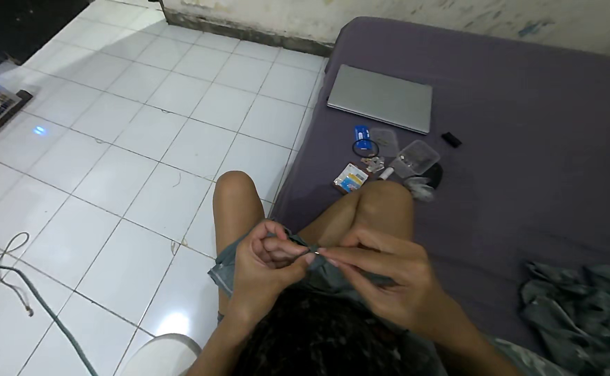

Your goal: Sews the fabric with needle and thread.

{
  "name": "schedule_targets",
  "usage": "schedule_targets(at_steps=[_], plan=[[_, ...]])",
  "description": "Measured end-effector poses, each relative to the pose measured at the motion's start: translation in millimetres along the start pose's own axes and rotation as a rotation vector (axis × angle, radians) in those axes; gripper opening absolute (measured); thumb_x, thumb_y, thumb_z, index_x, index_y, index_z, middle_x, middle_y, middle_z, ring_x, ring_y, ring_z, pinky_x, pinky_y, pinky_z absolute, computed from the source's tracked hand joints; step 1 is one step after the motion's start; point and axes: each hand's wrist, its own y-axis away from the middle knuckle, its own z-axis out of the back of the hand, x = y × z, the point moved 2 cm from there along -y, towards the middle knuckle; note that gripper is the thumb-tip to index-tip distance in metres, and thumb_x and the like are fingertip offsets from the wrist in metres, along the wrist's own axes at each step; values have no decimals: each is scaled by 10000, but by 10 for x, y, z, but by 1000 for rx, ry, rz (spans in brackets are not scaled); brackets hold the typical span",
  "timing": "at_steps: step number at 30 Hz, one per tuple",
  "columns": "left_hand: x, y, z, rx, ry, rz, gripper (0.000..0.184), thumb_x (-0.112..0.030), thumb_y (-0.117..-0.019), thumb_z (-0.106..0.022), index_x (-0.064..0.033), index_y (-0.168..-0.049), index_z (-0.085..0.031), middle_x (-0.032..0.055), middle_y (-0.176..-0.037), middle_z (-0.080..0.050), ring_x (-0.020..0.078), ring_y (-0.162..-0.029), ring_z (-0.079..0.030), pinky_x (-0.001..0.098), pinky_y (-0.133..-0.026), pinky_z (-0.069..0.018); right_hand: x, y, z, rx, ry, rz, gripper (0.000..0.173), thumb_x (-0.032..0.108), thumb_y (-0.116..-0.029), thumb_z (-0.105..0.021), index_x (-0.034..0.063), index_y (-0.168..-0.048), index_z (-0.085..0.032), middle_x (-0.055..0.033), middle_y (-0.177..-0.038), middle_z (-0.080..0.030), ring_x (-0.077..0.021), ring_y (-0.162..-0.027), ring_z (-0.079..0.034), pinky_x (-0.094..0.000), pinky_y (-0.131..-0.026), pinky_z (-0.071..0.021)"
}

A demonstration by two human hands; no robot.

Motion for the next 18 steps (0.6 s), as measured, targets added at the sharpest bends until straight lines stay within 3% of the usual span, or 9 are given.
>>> schedule_targets(at_steps=[13, 18], plan=[[-22, 18, -12, -17, -78, -84, 404, 120, -717, -740, -132, -945, -520, -100, -818, -756, -13, -735, -722, 161, -673, -591, 47, -19, -10, 5, 0, 0, 141, 79, -957, -630, 5, -954, -750, -59, -751, -519, 1, -691, -475, -46, -639, -377], [-11, 19, 3, 7, -47, -127, 406, 108, -727, -744, -144, -951, -518, -112, -824, -751, -18, -754, -720, 166, -696, -594, 1, -18, -23, -11, -99, -28, 145, 113, -967, -654, 10, -959, -757, -47, -756, -529, 38, -703, -478, -27, -653, -376]])
